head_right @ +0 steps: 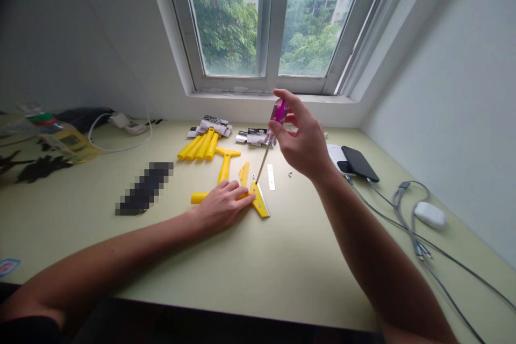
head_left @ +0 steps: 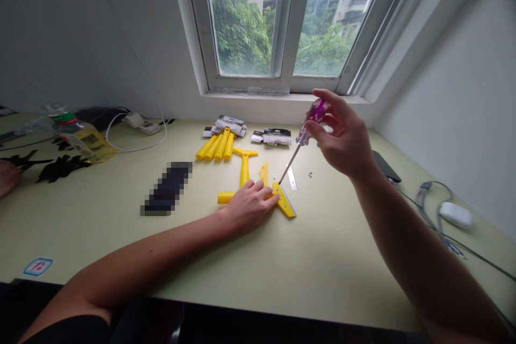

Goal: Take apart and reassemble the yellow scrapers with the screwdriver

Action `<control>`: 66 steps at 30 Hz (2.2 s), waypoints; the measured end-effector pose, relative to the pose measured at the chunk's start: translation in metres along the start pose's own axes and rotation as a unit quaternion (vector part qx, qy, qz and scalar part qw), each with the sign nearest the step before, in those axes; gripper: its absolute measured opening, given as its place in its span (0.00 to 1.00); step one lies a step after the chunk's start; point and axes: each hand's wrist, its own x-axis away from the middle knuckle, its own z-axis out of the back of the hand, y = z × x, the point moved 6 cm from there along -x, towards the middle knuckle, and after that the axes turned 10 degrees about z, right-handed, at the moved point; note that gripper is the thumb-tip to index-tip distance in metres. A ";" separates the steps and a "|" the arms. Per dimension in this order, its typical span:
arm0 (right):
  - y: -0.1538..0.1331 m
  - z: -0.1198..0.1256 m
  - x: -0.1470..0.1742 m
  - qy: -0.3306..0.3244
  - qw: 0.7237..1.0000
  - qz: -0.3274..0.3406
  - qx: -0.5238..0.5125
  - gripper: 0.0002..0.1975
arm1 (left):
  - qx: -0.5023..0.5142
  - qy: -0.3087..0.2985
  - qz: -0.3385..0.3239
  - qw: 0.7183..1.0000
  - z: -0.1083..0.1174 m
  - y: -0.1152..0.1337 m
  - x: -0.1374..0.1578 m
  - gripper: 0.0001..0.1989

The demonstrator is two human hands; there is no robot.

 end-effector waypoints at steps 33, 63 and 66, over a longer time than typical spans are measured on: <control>-0.005 -0.016 0.015 0.143 0.930 -0.133 -0.310 0.17 | -0.002 -0.026 0.004 1.000 -0.003 0.004 0.000 0.17; -0.012 0.027 -0.001 -0.235 0.957 -0.031 -0.169 0.17 | 0.015 -0.021 0.004 1.000 -0.003 0.004 0.001 0.17; -0.003 0.034 -0.002 -0.227 0.970 -0.047 0.070 0.17 | 0.011 -0.022 0.000 1.000 -0.003 0.003 0.001 0.17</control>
